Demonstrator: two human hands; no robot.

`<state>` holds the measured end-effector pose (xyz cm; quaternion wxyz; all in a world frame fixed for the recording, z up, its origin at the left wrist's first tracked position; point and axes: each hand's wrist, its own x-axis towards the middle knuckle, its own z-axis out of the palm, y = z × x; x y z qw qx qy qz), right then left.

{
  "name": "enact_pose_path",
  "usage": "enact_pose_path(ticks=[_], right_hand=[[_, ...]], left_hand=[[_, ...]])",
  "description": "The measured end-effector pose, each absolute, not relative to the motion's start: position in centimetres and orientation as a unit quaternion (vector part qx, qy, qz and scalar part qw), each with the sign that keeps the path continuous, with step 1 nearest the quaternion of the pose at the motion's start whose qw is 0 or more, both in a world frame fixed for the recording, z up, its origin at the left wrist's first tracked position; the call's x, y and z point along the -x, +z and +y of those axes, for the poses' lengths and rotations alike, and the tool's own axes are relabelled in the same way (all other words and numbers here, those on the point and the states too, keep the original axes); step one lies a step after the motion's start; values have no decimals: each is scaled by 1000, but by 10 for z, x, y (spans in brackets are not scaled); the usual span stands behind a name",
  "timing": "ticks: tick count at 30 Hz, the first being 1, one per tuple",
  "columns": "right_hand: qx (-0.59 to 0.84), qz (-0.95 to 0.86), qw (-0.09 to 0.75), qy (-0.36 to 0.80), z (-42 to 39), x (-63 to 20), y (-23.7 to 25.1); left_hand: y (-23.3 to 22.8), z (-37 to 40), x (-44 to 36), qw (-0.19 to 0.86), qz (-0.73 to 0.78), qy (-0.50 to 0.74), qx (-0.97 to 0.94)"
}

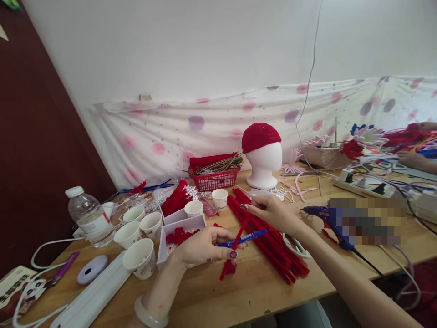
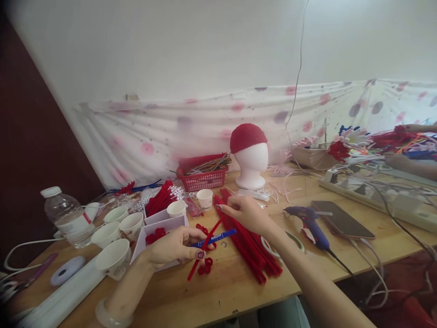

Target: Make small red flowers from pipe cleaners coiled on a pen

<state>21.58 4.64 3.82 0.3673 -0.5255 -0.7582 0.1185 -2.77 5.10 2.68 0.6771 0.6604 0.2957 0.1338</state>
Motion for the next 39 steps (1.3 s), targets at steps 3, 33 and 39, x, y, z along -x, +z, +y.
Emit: enact_pose_path(ticks=[3, 33, 39], right_hand=[[552, -750, 348, 111, 45, -212, 33], [502, -780, 285, 242, 7, -232, 24], [517, -808, 194, 205, -35, -205, -1]], left_hand=[[24, 48, 23, 680, 264, 172, -663], [8, 14, -1, 665, 237, 289, -647], [-1, 16, -10, 592, 299, 389, -639]])
